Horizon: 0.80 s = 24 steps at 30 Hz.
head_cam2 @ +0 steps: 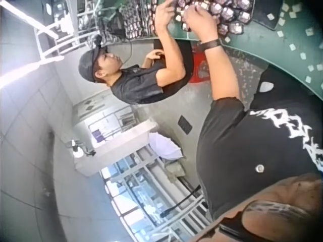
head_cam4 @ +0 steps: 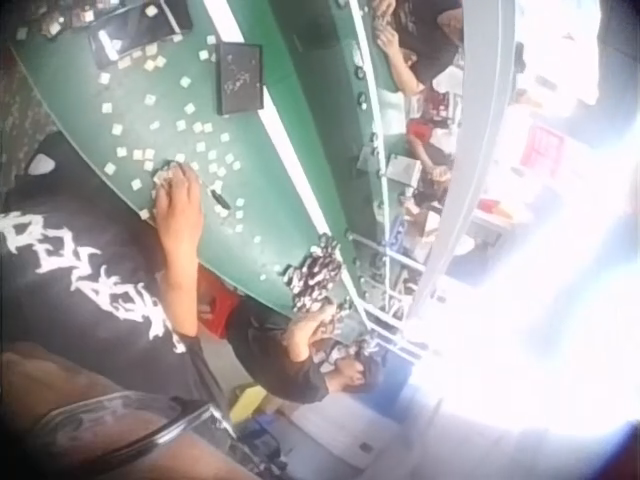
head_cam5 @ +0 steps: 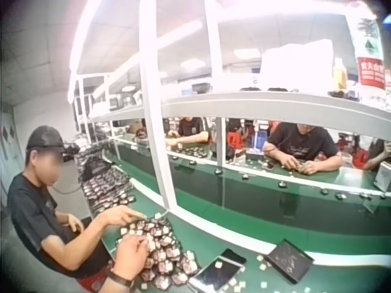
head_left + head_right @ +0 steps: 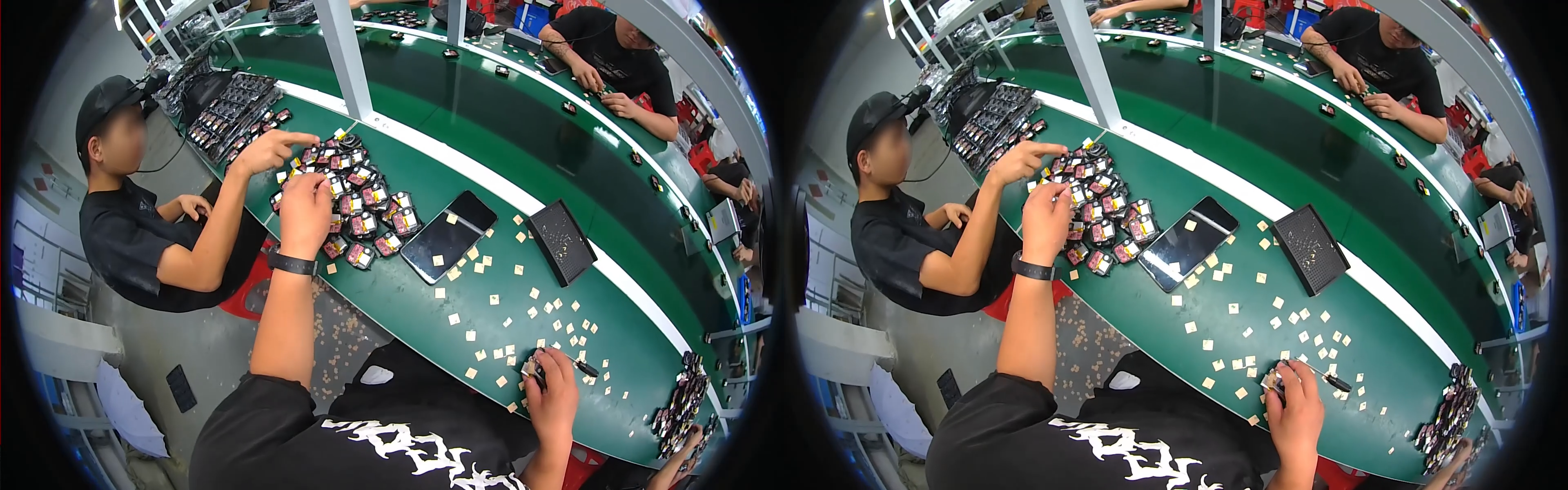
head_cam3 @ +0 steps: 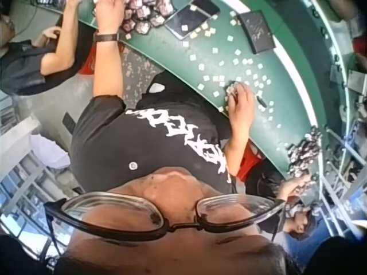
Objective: Assemble small electronic components by applying adhesive labels or sensors to plastic housings.
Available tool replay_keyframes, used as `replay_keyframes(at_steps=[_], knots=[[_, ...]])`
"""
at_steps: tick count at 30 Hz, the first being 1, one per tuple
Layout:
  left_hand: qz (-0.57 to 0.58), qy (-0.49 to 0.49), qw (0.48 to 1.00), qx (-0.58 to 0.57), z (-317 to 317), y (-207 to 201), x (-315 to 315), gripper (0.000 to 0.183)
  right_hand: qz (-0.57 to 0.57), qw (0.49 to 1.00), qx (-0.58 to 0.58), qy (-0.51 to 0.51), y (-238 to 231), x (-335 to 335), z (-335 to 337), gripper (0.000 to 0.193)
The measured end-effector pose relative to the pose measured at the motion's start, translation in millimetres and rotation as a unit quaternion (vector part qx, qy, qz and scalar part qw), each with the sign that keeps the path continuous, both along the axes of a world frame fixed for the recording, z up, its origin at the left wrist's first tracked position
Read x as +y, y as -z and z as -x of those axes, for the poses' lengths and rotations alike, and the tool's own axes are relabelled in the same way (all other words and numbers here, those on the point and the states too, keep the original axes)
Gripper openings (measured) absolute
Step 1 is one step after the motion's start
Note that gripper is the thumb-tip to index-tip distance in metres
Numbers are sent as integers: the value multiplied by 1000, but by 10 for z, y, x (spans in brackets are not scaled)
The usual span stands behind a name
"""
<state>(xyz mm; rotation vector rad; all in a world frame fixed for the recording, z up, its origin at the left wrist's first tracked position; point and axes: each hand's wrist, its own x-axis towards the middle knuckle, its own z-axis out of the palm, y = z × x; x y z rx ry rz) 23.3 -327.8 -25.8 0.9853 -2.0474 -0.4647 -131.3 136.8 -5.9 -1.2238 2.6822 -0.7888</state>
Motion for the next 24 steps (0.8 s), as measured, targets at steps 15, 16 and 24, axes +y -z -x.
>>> replay_keyframes(at_steps=[15,16,24], knots=[[121,-90,981,-126,76,-216,125,21,72,997,-9,26,88,63,-83,41],[128,-82,983,-102,119,-238,193,22,92,995,-13,35,99,75,-83,40],[-545,414,728,39,285,-324,2178,36,236,966,-92,-51,-33,-83,-134,44]])
